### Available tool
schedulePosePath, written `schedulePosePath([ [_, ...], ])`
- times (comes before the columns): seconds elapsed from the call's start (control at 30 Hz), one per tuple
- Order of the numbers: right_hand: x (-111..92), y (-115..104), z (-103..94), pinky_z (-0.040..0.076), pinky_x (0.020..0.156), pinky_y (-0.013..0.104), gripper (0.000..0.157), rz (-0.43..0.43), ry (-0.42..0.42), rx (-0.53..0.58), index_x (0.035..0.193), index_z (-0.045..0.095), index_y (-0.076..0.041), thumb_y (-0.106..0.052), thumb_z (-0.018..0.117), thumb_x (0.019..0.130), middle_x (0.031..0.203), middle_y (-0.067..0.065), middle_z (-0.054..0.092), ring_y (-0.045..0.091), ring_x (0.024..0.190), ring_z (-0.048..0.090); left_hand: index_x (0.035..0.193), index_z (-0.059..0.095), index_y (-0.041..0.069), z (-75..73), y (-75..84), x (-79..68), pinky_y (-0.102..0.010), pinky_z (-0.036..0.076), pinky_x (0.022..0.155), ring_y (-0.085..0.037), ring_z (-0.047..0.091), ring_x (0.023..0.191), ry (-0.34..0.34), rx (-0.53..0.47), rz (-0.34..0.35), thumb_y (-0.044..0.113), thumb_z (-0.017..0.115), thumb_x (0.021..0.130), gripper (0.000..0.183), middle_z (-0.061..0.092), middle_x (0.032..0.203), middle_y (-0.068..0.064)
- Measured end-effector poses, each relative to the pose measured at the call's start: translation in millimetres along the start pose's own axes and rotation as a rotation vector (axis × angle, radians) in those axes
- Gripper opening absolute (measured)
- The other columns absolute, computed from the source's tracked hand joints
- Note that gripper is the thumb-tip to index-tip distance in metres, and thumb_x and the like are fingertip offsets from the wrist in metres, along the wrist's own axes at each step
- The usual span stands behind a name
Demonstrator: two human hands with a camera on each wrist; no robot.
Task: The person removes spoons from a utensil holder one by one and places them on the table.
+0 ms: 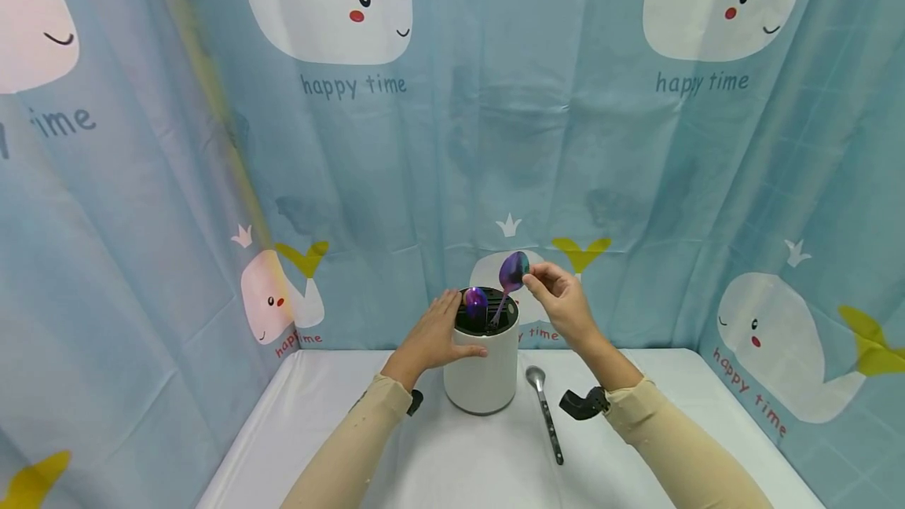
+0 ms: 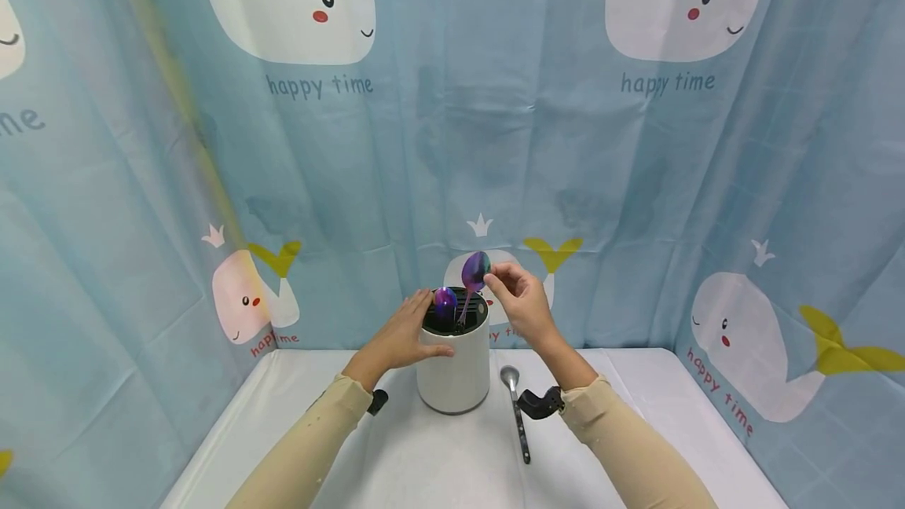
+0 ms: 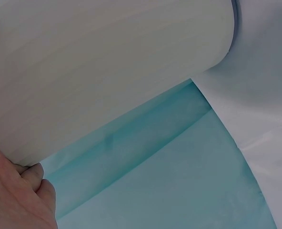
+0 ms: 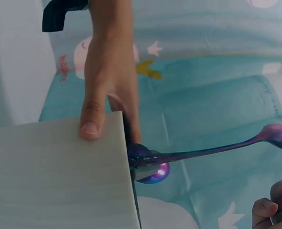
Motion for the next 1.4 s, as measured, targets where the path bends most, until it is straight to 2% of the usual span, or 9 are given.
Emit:
schedulePosePath([
  [0.53, 0.5, -23.4, -11.4, 0.053, 0.074, 0.015, 0.015, -0.082, 0.028, 0.093, 0.107, 0.058, 0.024, 0.011, 0.061, 0.102, 0.091, -0.003, 0.066, 0.005, 0.081, 0.057, 0.172, 0.016, 0.004, -0.2, 0.4, -0.1, -0.047, 0.011, 0.135, -0.031, 0.010, 0.167, 0.007, 0.010, 0.008, 0.077, 0.075, 0.085, 0.128, 0.016, 0.179, -0.013],
  [0.77, -3.3, -25.1, -17.0, 0.052, 0.072, 0.015, 0.014, -0.086, 0.013, 0.125, 0.106, 0.055, 0.026, 0.013, 0.059, 0.103, 0.089, -0.004, 0.064, 0.006, 0.079, 0.055, 0.172, 0.017, 0.002, -3.5, 3.7, -3.3, -0.048, 0.013, 0.135, -0.032, 0.011, 0.167, 0.007, 0.010, 0.015, 0.076, 0.076, 0.086, 0.128, 0.018, 0.179, -0.015],
  [1.0, -8.8, -23.5, -24.9, 0.048, 0.067, 0.019, 0.010, -0.085, 0.005, 0.133, 0.105, 0.058, 0.022, 0.012, 0.058, 0.104, 0.083, -0.003, 0.060, 0.010, 0.074, 0.050, 0.172, 0.017, 0.003, -1.2, 1.9, -2.9, -0.049, 0.014, 0.135, -0.033, 0.011, 0.167, 0.015, 0.014, 0.019, 0.078, 0.074, 0.085, 0.128, 0.018, 0.179, -0.015],
  [1.2, -15.7, -18.6, -30.0, 0.045, 0.066, 0.022, 0.010, -0.049, -0.012, 0.122, 0.105, 0.060, 0.019, 0.009, 0.058, 0.105, 0.079, -0.001, 0.055, 0.012, 0.073, 0.048, 0.172, 0.017, 0.003, 0.7, 1.5, -3.1, -0.049, 0.013, 0.135, -0.032, 0.011, 0.167, 0.019, 0.006, 0.015, 0.077, 0.075, 0.085, 0.128, 0.018, 0.179, -0.014],
  [1.4, -28.9, 2.9, -36.0, 0.048, 0.068, 0.021, 0.017, 0.062, -0.050, 0.048, 0.111, 0.061, 0.018, 0.002, 0.061, 0.107, 0.081, -0.002, 0.056, 0.012, 0.074, 0.050, 0.172, 0.017, 0.003, 1.1, 1.6, -2.6, -0.049, 0.013, 0.135, -0.033, 0.010, 0.167, 0.020, 0.009, 0.014, 0.078, 0.075, 0.085, 0.128, 0.017, 0.179, -0.015],
])
Point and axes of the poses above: each hand's wrist, its own x-axis towards the middle knuckle, its own z-axis out of the palm, y = z × x, the point moved 4 cm from there along x, towards the middle knuckle
